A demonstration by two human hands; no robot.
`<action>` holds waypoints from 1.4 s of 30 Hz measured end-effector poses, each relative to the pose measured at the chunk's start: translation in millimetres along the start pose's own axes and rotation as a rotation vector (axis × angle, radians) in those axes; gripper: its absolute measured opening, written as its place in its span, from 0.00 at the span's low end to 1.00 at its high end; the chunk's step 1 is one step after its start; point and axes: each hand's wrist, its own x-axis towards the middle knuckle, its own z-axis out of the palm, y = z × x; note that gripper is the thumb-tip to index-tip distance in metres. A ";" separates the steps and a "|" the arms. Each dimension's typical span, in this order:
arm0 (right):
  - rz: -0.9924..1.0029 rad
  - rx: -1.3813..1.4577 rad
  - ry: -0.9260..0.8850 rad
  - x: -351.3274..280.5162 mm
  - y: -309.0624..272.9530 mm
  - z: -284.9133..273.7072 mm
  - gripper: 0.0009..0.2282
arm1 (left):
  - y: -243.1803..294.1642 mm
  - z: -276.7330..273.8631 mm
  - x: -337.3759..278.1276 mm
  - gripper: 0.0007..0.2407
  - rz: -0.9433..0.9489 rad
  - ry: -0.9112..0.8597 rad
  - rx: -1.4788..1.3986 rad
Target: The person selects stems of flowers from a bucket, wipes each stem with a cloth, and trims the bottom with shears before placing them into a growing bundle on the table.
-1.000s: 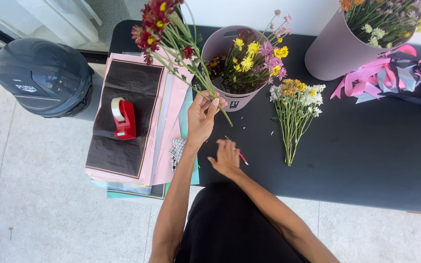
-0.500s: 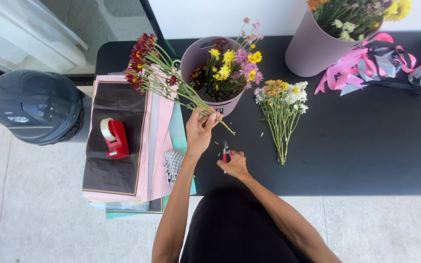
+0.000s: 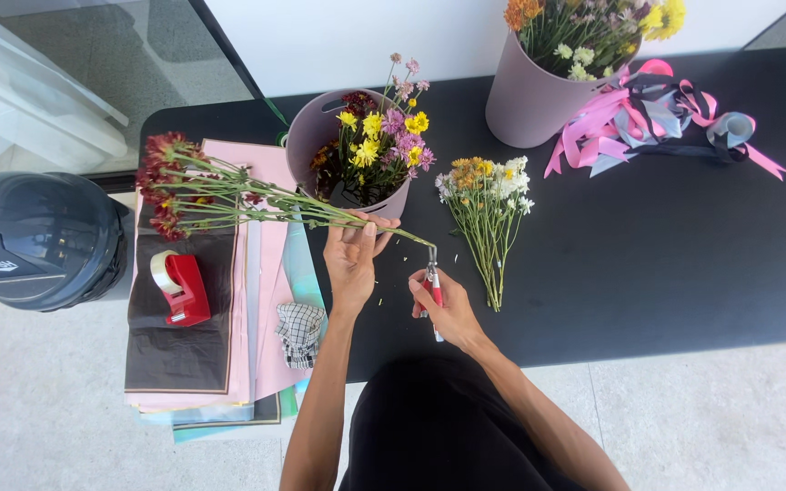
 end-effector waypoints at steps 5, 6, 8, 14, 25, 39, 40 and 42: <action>-0.008 0.028 0.016 -3.0 -24.6 0.9 0.15 | 4.6 15.7 -5.8 0.04 0.018 -0.014 0.009; -0.008 0.028 0.013 -3.1 -25.7 -0.7 0.15 | 2.5 15.7 -7.8 0.04 0.020 -0.011 0.010; 0.013 0.082 0.015 -2.5 -28.4 -4.2 0.16 | -2.0 16.2 -11.0 0.04 0.014 -0.007 0.028; 0.068 0.128 -0.042 -7.2 -34.2 -8.0 0.17 | -2.7 20.3 -17.5 0.04 0.038 -0.012 0.106; 0.198 0.060 -0.152 1.4 8.4 -9.9 0.15 | -12.4 1.4 -29.5 0.05 -0.025 -0.014 0.292; 0.391 -0.052 -0.346 18.8 76.8 -16.2 0.11 | -66.9 -41.2 -51.1 0.07 -0.242 -0.086 0.548; 0.384 -0.082 -0.372 19.6 78.7 -17.4 0.11 | -68.1 -42.3 -50.6 0.06 -0.246 -0.099 0.554; 0.375 -0.111 -0.396 22.1 79.3 -19.2 0.11 | -72.5 -46.4 -49.5 0.06 -0.248 -0.115 0.561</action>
